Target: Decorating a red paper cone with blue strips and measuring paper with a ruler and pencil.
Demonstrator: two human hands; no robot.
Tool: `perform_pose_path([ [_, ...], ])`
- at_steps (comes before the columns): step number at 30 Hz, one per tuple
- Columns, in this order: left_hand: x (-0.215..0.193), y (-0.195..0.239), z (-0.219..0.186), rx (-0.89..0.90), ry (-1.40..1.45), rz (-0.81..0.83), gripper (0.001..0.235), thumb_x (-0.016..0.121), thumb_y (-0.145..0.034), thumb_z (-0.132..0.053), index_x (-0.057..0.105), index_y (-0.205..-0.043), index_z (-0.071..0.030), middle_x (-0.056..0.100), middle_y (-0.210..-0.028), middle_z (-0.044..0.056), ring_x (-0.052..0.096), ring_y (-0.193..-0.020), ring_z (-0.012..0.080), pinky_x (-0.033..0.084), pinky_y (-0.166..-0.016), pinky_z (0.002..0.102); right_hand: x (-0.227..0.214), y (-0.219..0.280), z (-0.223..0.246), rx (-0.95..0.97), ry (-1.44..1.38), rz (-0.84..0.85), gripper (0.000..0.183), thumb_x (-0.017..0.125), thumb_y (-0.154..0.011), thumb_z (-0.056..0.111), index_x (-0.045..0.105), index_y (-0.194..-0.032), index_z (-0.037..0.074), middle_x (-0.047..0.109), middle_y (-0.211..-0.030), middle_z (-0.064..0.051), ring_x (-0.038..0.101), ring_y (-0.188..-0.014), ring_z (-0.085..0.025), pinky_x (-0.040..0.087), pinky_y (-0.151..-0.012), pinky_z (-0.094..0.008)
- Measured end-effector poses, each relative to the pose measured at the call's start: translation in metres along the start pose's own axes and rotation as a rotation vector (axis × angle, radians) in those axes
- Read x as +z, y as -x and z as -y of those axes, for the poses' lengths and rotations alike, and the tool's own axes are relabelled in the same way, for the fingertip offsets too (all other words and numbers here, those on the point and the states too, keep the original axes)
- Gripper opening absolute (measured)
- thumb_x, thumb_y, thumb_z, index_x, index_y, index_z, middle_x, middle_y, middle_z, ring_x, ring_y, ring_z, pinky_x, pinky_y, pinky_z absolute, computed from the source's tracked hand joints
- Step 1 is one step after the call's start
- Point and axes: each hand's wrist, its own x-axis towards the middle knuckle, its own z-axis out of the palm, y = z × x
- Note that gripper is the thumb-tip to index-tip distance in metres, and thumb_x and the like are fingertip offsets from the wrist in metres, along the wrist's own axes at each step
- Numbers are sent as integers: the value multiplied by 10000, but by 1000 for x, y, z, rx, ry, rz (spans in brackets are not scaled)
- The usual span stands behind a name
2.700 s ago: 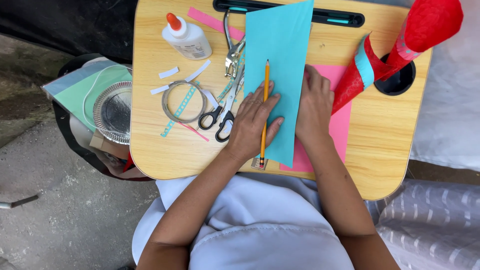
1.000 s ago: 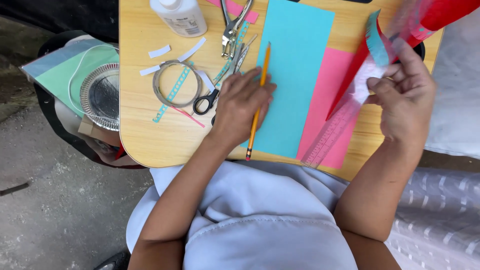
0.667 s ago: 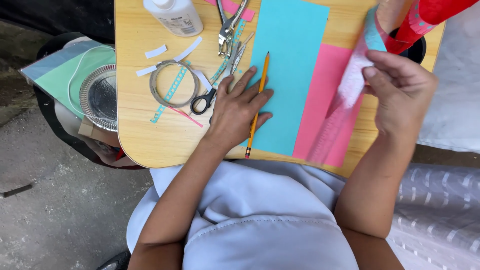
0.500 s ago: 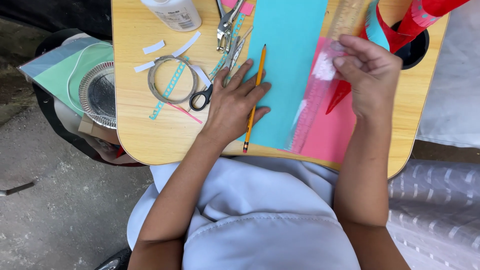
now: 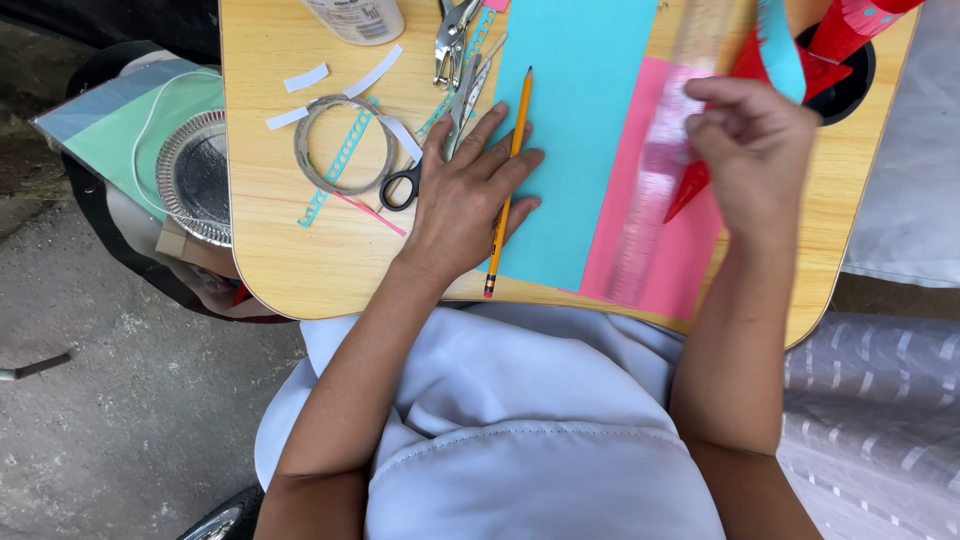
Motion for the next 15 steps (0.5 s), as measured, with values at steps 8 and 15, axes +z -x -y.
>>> perform_pose_path([
  [8,11,-6,-33,-100,-12,-179,239,607,-1031,-305,541,-992,-79,692,-1017,104,646,-993,323,390,-839,461,-39,9,18,143,-304,-233,270,591,-925,-48,717,-1139,60,755,-1049,-69,674,-755,-72,555,-550,-170],
  [15,52,-6,-89,-192,-116,39,734,776,-793,-703,500,-1031,-66,414,-1556,309,304,-1507,482,402,-1121,689,-38,14,19,152,-352,-262,284,579,-908,-55,707,-1133,62,744,-1034,-74,684,-721,-89,534,-525,-170],
])
